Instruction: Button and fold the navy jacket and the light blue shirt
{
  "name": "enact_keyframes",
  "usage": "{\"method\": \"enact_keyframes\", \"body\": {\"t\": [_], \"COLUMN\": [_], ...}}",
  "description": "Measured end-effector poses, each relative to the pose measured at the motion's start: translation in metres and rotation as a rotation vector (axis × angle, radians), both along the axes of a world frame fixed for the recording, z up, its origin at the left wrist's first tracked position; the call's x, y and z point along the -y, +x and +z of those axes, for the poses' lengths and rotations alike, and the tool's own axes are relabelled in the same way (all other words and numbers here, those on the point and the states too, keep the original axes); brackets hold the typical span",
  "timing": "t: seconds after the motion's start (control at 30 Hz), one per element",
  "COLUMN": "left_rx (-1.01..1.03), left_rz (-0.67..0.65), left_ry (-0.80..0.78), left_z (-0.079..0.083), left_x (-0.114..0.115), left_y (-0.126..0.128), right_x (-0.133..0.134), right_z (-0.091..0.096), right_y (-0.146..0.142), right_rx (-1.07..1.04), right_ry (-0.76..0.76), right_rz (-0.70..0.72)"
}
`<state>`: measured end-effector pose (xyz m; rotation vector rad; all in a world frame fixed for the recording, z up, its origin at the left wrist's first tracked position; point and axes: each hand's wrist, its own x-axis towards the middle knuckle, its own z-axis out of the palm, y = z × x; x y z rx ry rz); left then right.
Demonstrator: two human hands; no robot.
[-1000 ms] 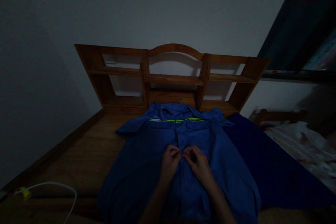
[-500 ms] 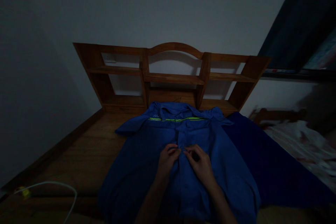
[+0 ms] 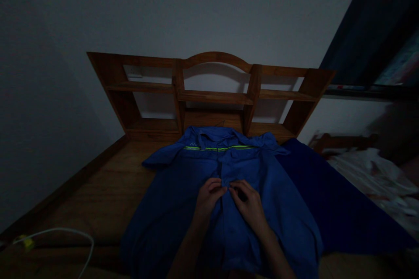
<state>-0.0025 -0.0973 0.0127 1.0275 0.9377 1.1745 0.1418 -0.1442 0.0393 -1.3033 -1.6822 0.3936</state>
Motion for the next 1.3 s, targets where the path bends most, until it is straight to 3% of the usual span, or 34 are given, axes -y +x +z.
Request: {"method": "enact_keyframes", "body": {"t": [0.33,0.53,0.67,0.87,1.0,1.3], "left_rx": [-0.052,-0.135,-0.306,-0.438,-0.339,0.058], "left_rz": [-0.062,-0.111,-0.012,-0.043,-0.090,-0.226], "left_ry": [0.018,0.095,0.200,0.139,0.091,-0.249], "left_z": [0.004,0.006,0.009,0.007,0.014,0.016], "left_x": [0.004,0.009,0.035,0.094,0.116,0.117], "left_y": [0.000,-0.004,-0.019,-0.043,-0.048,-0.032], "right_x": [-0.003,0.008,0.048,0.102,0.107,0.114], "right_z": [-0.005,0.009,0.014,-0.005,-0.015,-0.017], "right_y": [0.002,0.000,-0.004,-0.002,0.000,0.000], "right_rx": [0.051,0.005,-0.002,0.160,0.236,0.249], "right_ry": [-0.031,0.060,0.050,-0.048,-0.095,-0.003], "right_rz": [-0.042,-0.111,-0.079,0.042,0.079,0.072]}}
